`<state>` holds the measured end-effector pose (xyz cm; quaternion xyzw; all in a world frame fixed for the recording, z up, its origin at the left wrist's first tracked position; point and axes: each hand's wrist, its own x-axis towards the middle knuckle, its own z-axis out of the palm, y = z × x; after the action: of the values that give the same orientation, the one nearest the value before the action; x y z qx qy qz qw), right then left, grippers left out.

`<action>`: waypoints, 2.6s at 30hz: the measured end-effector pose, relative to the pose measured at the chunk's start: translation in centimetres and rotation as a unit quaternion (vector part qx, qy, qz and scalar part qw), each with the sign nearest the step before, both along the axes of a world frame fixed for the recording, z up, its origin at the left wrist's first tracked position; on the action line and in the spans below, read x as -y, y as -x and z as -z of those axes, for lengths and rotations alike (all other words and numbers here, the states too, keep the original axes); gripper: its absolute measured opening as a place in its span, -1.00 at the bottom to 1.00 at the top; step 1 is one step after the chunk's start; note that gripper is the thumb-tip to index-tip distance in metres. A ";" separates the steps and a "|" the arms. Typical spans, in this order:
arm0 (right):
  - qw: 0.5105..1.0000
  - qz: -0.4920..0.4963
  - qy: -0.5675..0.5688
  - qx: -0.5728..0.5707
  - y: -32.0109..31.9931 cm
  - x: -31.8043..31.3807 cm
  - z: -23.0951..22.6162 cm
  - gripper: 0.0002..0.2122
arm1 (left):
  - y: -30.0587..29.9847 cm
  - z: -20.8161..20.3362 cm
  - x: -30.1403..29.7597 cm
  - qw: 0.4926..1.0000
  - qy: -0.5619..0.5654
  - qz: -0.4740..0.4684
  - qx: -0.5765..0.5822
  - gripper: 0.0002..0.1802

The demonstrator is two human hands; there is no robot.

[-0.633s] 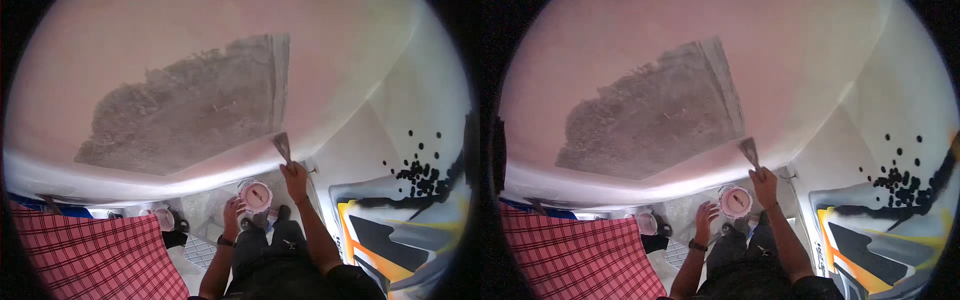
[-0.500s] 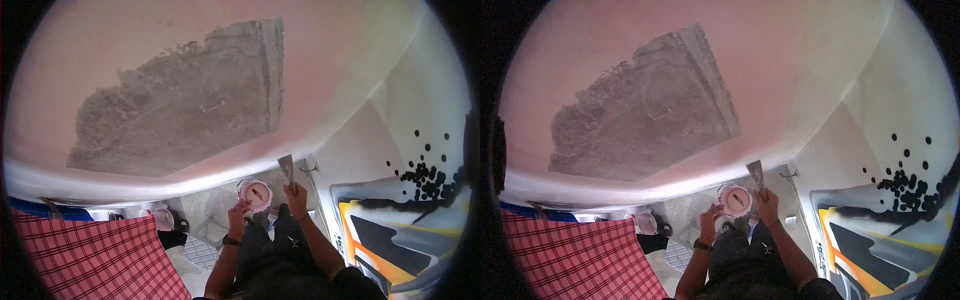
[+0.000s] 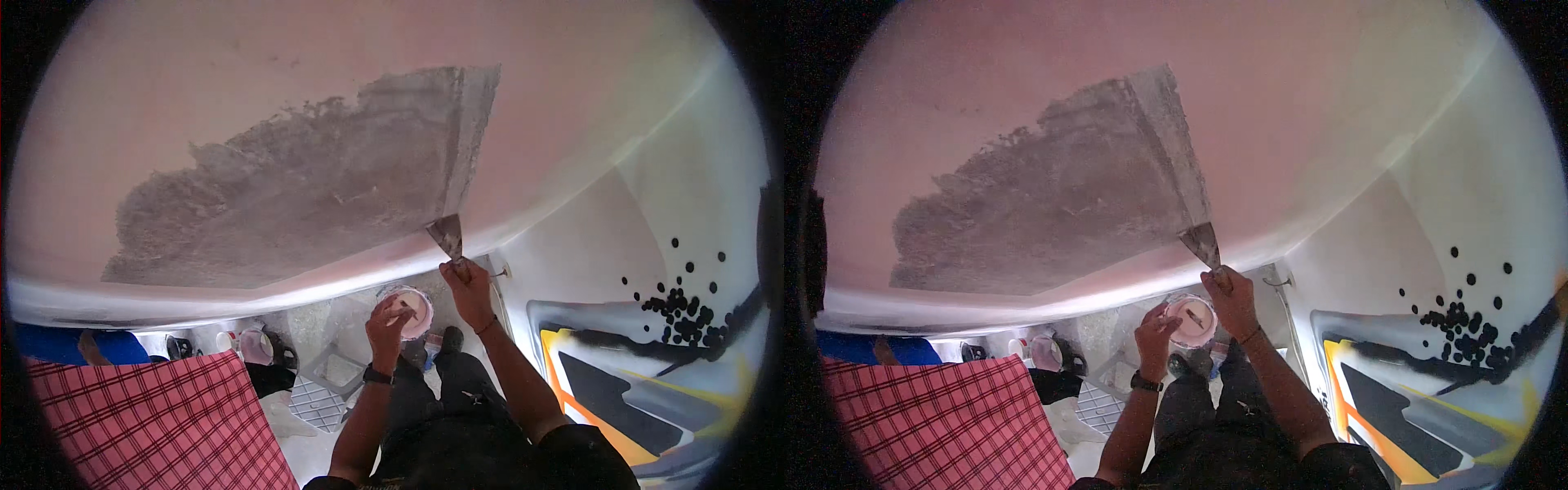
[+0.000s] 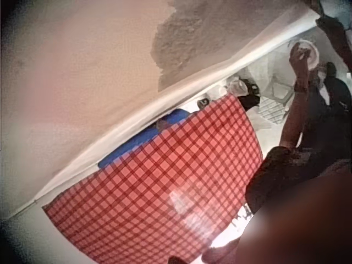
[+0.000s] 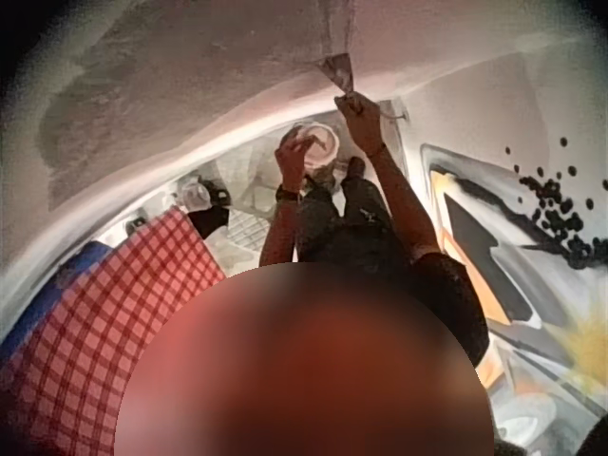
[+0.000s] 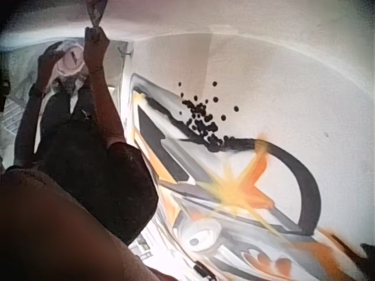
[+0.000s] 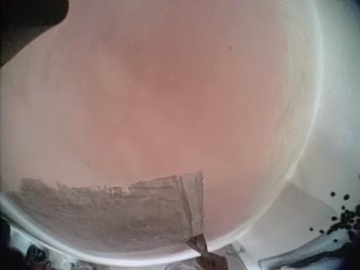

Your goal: Scraping a wall with a putty knife and applying paint or primer to a patched area.

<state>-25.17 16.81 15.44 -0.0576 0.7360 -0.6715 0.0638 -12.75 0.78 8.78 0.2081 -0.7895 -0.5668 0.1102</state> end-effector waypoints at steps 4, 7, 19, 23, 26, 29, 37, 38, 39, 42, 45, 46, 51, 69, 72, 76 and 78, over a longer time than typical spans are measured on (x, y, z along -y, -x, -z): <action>0.992 0.044 -0.097 0.065 -4.5 -1.5 6.0 -0.71 | 0.3 0.6 0.1 0.994 -0.110 -0.022 0.007 -0.90; 0.989 0.053 -0.110 0.086 -6.5 -2.5 6.6 -0.75 | 1.0 0.1 -0.7 0.992 -0.121 -0.032 0.002 -0.80; 0.984 0.143 0.051 -0.093 -2.5 -3.1 8.3 -0.87 | 3.6 -1.1 -2.3 0.980 -0.104 0.161 -0.056 -0.90; 0.980 0.141 -0.130 -0.055 -4.4 -5.2 10.9 -0.81 | 1.7 1.2 -2.8 0.978 -0.165 0.130 0.012 -0.83; 0.973 0.061 -0.208 -0.084 -6.7 -5.0 8.2 -0.82 | 1.8 1.0 -4.3 0.967 -0.235 0.064 0.068 -0.73; 0.994 0.004 -0.108 -0.031 -8.1 -2.4 4.9 -0.83 | 2.9 -0.6 -5.6 0.967 -0.242 0.070 -0.047 -0.68; 0.995 0.088 -0.014 0.049 -11.0 1.4 11.6 -0.88 | -0.1 -1.0 -3.1 0.907 -0.416 0.039 -0.054 -0.69; 0.980 0.108 0.068 0.153 -11.5 0.7 12.9 -0.86 | -1.3 -0.4 -2.7 0.915 -0.402 0.024 -0.016 -0.71; 0.951 0.113 0.157 0.240 -11.6 -0.1 14.1 -0.84 | -2.3 0.4 -2.2 0.916 -0.400 0.020 0.007 -0.72; 0.782 0.048 0.267 0.561 -12.5 -3.0 15.7 -0.75 | -6.5 2.0 0.3 0.930 -0.343 0.097 0.093 -0.75; 0.810 0.062 0.185 0.553 -12.7 -4.0 16.3 -0.74 | -10.1 4.4 5.2 0.880 -0.443 0.084 0.148 -0.76; 0.847 0.081 0.091 0.517 -12.7 -3.9 16.5 -0.75 | -11.3 5.1 7.6 0.887 -0.427 0.132 0.115 -0.74; 0.871 0.226 0.203 0.387 -12.9 -1.2 16.6 -0.81 | -14.3 6.5 14.1 0.926 -0.264 0.042 0.265 -0.66; 0.914 0.112 0.248 0.302 -23.6 11.6 6.6 -0.86 | -13.6 1.9 15.8 0.955 -0.271 0.084 0.082 -0.76; 0.829 0.250 0.290 0.408 -24.7 8.9 10.4 -0.87 | -13.5 3.3 15.7 0.965 -0.222 0.137 0.018 -0.73; 0.766 0.221 0.326 0.507 -26.3 6.3 12.2 -0.88 | -13.7 3.9 14.8 0.952 -0.286 0.088 0.059 -0.75; 0.751 0.219 0.315 0.537 -26.4 5.3 11.4 -0.87 | -13.6 3.6 14.2 0.936 -0.336 0.054 0.093 -0.77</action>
<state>1.22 11.52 4.08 0.4582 0.3199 -0.7813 0.2779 0.89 -13.43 5.21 0.2418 -0.5700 -0.7821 -0.0704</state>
